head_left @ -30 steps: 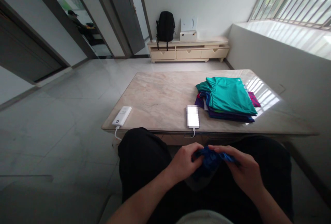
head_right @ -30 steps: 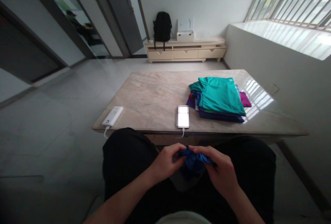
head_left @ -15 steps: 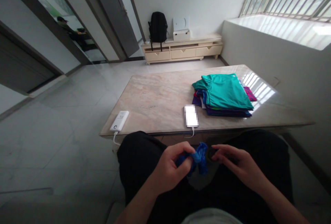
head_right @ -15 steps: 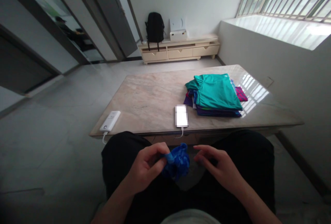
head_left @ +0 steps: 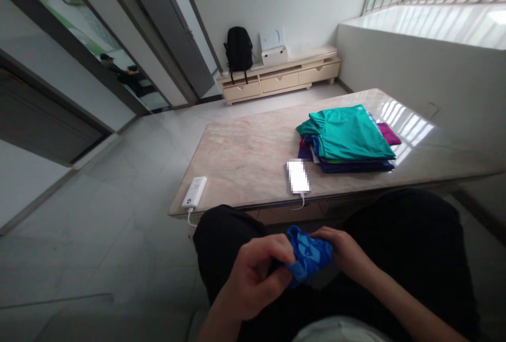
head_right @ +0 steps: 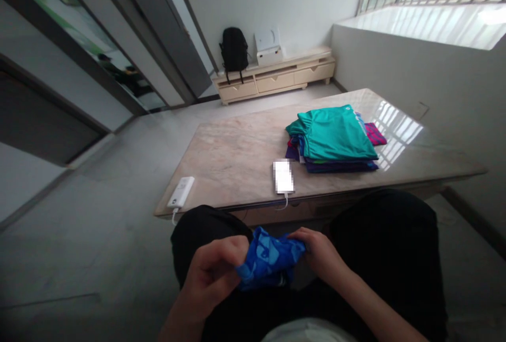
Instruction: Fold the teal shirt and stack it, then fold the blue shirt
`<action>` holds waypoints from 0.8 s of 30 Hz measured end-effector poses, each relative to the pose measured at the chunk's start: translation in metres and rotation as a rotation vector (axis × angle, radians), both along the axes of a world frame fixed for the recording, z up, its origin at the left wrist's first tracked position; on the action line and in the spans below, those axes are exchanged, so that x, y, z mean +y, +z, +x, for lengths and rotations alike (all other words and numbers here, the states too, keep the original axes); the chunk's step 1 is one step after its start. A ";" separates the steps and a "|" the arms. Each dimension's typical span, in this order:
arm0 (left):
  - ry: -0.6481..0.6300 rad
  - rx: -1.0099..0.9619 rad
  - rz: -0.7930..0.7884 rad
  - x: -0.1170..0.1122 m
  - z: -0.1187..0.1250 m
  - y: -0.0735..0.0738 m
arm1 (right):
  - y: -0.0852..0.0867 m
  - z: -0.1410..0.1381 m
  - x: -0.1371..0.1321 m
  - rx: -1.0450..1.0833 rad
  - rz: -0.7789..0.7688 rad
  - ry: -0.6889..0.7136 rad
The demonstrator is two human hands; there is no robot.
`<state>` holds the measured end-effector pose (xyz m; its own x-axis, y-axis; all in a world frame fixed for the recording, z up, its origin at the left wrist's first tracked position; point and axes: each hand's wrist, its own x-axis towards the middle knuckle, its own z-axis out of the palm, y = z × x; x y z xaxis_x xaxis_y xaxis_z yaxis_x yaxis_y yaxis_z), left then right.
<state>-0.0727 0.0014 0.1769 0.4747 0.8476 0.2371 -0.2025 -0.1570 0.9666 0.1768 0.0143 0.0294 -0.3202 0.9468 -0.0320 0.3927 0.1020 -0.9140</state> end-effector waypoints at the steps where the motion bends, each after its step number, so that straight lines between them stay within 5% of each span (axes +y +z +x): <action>1: 0.018 -0.030 -0.003 -0.001 -0.005 0.001 | -0.004 0.006 0.002 -0.020 0.001 -0.007; 8: 0.234 -0.142 -0.020 0.005 -0.030 -0.003 | 0.002 0.042 0.009 -0.030 0.029 -0.045; 16: 0.797 -0.208 -0.292 0.052 -0.060 -0.041 | 0.036 0.060 0.013 -0.125 0.015 0.008; 19: 0.830 -0.050 -0.279 0.066 -0.062 -0.060 | 0.059 0.060 0.008 -0.046 -0.069 0.008; 24: 0.721 0.439 -0.082 0.066 -0.044 -0.081 | 0.100 0.045 -0.005 0.395 -0.389 -0.062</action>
